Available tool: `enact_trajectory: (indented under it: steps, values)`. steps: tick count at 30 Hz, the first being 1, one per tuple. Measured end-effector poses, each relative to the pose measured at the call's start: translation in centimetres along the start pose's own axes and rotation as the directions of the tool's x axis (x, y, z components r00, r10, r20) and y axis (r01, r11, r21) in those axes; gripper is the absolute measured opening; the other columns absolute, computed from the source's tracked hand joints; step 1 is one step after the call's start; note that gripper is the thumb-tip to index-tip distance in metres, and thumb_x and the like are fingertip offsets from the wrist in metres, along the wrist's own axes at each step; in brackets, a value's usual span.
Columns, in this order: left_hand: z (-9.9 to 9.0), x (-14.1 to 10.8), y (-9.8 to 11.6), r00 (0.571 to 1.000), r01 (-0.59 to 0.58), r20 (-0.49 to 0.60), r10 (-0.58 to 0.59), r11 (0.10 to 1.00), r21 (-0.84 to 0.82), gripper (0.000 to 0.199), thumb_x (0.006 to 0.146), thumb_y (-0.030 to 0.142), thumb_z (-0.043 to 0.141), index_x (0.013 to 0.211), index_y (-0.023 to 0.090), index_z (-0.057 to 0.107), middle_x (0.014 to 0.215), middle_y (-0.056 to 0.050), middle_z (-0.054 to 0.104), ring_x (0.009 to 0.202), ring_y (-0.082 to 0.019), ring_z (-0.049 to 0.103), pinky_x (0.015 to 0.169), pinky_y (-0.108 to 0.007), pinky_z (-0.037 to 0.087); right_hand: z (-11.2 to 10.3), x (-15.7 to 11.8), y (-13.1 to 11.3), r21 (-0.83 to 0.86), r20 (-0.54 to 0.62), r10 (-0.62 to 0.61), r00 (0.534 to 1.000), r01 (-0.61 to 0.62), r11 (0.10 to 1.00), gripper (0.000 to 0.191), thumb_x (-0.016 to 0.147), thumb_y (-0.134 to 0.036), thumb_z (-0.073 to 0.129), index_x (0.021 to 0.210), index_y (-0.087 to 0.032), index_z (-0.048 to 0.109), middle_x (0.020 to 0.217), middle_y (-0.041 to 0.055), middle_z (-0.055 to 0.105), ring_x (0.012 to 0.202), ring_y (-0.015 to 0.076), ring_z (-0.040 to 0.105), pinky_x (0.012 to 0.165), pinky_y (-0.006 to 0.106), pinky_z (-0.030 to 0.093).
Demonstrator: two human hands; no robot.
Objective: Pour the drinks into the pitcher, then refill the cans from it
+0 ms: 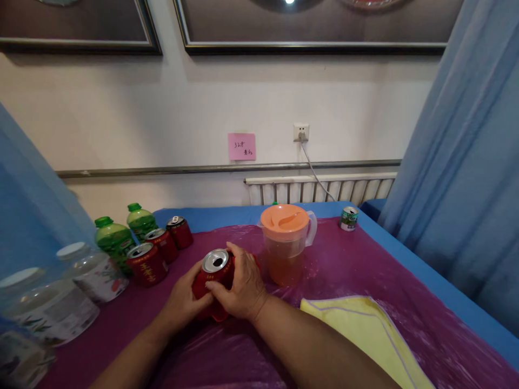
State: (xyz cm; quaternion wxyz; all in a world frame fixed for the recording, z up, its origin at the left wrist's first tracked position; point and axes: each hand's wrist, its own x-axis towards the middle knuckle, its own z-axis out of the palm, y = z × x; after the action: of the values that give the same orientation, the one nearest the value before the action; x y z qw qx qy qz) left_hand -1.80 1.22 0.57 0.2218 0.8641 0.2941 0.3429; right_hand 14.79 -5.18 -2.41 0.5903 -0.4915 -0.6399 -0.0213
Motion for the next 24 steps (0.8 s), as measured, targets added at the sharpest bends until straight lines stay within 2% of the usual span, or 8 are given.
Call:
enact_trajectory:
  steps: [5, 8, 11, 14, 17, 20, 22, 24]
  values:
    - [0.1, 0.4, -0.4, 0.997, 0.024, -0.067, -0.023, 1.0, 0.014, 0.056, 0.075, 0.042, 0.07, 0.125, 0.02, 0.061, 0.115, -0.009, 0.075, 0.1, -0.029, 0.073, 0.089, -0.042, 0.059, -0.2, 0.3, -0.2, -0.037, 0.002, -0.049, 0.999, 0.049, 0.998, 0.077, 0.084, -0.037, 0.068, 0.149, -0.018, 0.033, 0.14, 0.018, 0.056, 0.131, 0.0293, 0.055, 0.109, 0.051, 0.047]
    - [0.1, 0.6, -0.7, 0.993, 0.045, -0.107, -0.043, 0.999, 0.023, 0.051, 0.075, 0.048, 0.072, 0.117, 0.02, 0.063, 0.11, -0.007, 0.075, 0.096, -0.029, 0.073, 0.083, -0.039, 0.059, -0.8, 0.7, -0.9, -0.085, -0.02, -0.161, 0.987, 0.158, 0.984, 0.074, 0.088, -0.04, 0.064, 0.151, -0.016, 0.031, 0.145, 0.0194, 0.049, 0.137, 0.0291, 0.048, 0.111, 0.051, 0.044]
    - [0.3, 0.6, -0.8, 0.989, 0.064, -0.132, -0.061, 0.998, 0.019, 0.053, 0.073, 0.053, 0.075, 0.113, 0.02, 0.063, 0.105, -0.005, 0.074, 0.092, -0.027, 0.072, 0.08, -0.038, 0.059, -1.6, 1.3, -2.3, -0.114, -0.012, -0.301, 0.954, 0.298, 0.948, 0.067, 0.092, -0.037, 0.058, 0.15, -0.018, 0.032, 0.142, 0.0179, 0.051, 0.133, 0.0272, 0.051, 0.107, 0.048, 0.048]
    - [0.6, 0.6, -0.8, 0.988, 0.079, -0.136, -0.076, 0.997, 0.016, 0.048, 0.075, 0.051, 0.074, 0.11, 0.021, 0.063, 0.1, -0.003, 0.073, 0.086, -0.025, 0.071, 0.078, -0.037, 0.059, -2.5, 2.2, -4.4, -0.123, 0.002, -0.385, 0.923, 0.382, 0.916, 0.059, 0.094, -0.034, 0.052, 0.148, -0.02, 0.033, 0.137, 0.0158, 0.055, 0.129, 0.0251, 0.055, 0.102, 0.044, 0.052]
    - [0.7, 0.6, -0.9, 0.99, 0.074, -0.123, -0.072, 0.997, 0.009, 0.047, 0.076, 0.051, 0.074, 0.111, 0.021, 0.063, 0.104, -0.004, 0.073, 0.09, -0.027, 0.071, 0.081, -0.038, 0.059, -4.5, 3.4, -6.6, -0.091, 0.012, -0.419, 0.908, 0.418, 0.904, 0.054, 0.095, -0.031, 0.05, 0.146, -0.021, 0.035, 0.136, 0.0144, 0.054, 0.127, 0.0235, 0.056, 0.101, 0.042, 0.053]
    - [0.6, 0.6, -1.2, 0.992, 0.062, -0.108, -0.063, 0.998, -0.007, 0.06, 0.076, 0.056, 0.075, 0.121, 0.02, 0.06, 0.115, -0.008, 0.072, 0.101, -0.03, 0.07, 0.09, -0.043, 0.057, -7.8, 4.8, -7.0, -0.067, 0.001, -0.448, 0.894, 0.448, 0.892, 0.053, 0.094, -0.026, 0.054, 0.145, -0.024, 0.04, 0.136, 0.0122, 0.054, 0.129, 0.024, 0.055, 0.106, 0.045, 0.05]
    - [0.4, 0.6, -1.3, 0.993, 0.072, -0.096, -0.072, 0.997, 0.004, 0.064, 0.075, 0.058, 0.075, 0.124, 0.019, 0.06, 0.12, -0.01, 0.071, 0.107, -0.032, 0.07, 0.095, -0.045, 0.055, -10.4, 6.1, -5.9, -0.099, -0.104, -0.423, 0.9, 0.414, 0.905, 0.05, 0.093, -0.022, 0.057, 0.141, -0.026, 0.047, 0.134, 0.0101, 0.055, 0.128, 0.025, 0.055, 0.108, 0.047, 0.048]
    - [0.3, 0.6, -1.4, 0.994, 0.082, -0.078, -0.081, 0.996, 0.015, 0.064, 0.075, 0.057, 0.076, 0.124, 0.019, 0.06, 0.123, -0.011, 0.071, 0.111, -0.032, 0.069, 0.097, -0.046, 0.054, -12.7, 8.0, -3.9, -0.114, -0.331, -0.36, 0.872, 0.342, 0.933, 0.04, 0.091, -0.023, 0.058, 0.131, -0.026, 0.056, 0.128, 0.0086, 0.057, 0.124, 0.0263, 0.057, 0.103, 0.049, 0.049]
